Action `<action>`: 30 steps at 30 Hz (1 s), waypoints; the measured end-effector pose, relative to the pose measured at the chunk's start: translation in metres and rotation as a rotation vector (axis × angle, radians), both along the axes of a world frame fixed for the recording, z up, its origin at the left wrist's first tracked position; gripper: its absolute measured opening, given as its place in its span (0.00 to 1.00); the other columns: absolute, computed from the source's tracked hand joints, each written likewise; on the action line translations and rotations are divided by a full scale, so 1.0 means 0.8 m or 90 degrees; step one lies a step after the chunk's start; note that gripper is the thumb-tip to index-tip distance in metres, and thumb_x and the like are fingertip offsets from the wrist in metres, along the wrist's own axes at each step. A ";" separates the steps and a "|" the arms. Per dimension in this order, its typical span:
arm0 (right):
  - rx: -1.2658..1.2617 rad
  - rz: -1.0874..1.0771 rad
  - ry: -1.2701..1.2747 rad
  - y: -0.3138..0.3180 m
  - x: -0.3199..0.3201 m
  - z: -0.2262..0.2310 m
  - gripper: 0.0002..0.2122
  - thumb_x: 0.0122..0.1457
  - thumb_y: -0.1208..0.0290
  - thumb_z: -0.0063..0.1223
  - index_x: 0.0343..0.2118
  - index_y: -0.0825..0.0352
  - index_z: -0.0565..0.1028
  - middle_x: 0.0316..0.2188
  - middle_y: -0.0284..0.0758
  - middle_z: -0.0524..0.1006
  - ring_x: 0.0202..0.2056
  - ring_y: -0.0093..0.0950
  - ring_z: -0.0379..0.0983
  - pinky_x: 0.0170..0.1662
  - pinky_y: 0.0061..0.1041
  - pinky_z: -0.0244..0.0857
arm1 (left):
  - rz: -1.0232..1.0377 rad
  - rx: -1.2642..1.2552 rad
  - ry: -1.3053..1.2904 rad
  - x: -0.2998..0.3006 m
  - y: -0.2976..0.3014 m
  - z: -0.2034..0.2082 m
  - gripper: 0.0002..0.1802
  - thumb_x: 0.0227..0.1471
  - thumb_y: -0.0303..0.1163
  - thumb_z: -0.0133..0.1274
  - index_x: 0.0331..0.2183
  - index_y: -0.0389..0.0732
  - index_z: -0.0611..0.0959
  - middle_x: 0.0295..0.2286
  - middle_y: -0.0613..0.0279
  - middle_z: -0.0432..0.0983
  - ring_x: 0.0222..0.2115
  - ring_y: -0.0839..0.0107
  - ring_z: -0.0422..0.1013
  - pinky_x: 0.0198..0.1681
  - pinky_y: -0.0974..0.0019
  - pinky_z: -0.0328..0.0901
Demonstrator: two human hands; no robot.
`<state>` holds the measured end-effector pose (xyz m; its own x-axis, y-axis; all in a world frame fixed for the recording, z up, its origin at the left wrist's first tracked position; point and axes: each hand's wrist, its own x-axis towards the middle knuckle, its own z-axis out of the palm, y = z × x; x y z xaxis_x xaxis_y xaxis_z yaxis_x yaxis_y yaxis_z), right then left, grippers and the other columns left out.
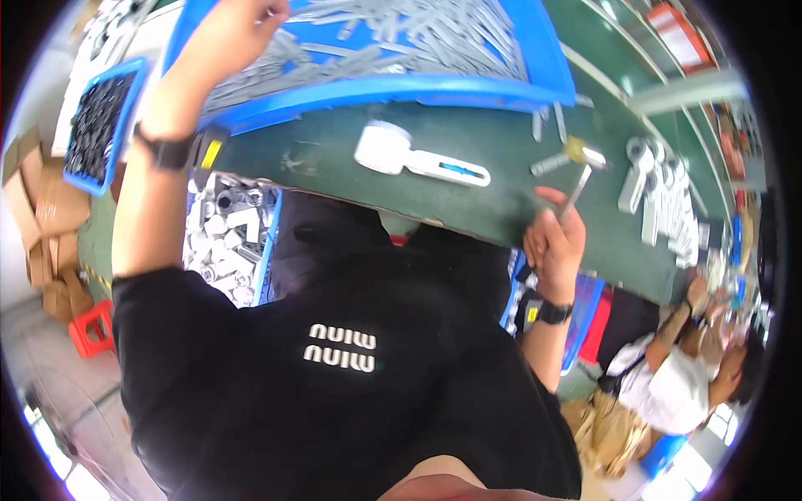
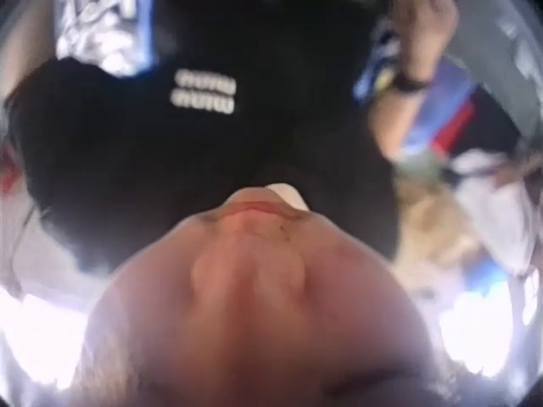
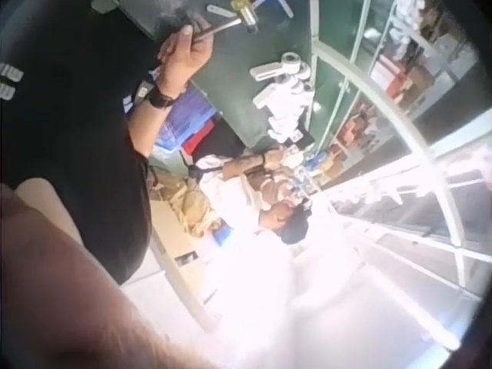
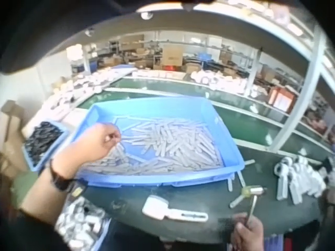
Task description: Assembling white plastic brackets by inserting metal pins and tapping them into place with a small hammer.
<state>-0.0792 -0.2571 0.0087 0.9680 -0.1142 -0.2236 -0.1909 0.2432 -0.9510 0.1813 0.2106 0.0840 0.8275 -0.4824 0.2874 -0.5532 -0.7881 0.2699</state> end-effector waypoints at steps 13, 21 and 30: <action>-0.140 0.038 -0.104 0.083 0.045 0.021 0.20 0.70 0.72 0.62 0.64 0.67 0.77 0.29 0.28 0.82 0.16 0.10 0.63 0.18 0.15 0.55 | -0.247 -0.430 0.199 -0.197 -0.206 -0.052 0.07 0.61 0.17 0.60 0.41 0.33 0.87 0.32 0.58 0.85 0.33 0.69 0.81 0.38 0.66 0.74; 0.019 0.015 -0.066 0.054 0.052 -0.024 0.10 0.73 0.70 0.59 0.49 0.71 0.79 0.24 0.26 0.73 0.14 0.12 0.58 0.17 0.19 0.53 | -0.232 -0.261 0.046 -0.193 -0.212 -0.079 0.18 0.57 0.24 0.66 0.49 0.39 0.83 0.34 0.59 0.84 0.37 0.61 0.80 0.49 0.58 0.72; 0.349 0.025 -0.121 0.017 0.047 -0.045 0.07 0.75 0.70 0.53 0.44 0.69 0.77 0.27 0.32 0.71 0.13 0.16 0.55 0.18 0.22 0.52 | -0.227 -0.150 -0.128 -0.205 -0.226 -0.092 0.11 0.51 0.30 0.71 0.37 0.40 0.87 0.38 0.63 0.87 0.39 0.56 0.80 0.47 0.55 0.71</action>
<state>-0.0415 -0.2436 -0.0276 0.9981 0.0061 -0.0611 -0.0475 0.7064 -0.7062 0.0174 0.0300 0.0102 0.5386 -0.6287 0.5609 -0.8379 -0.4695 0.2784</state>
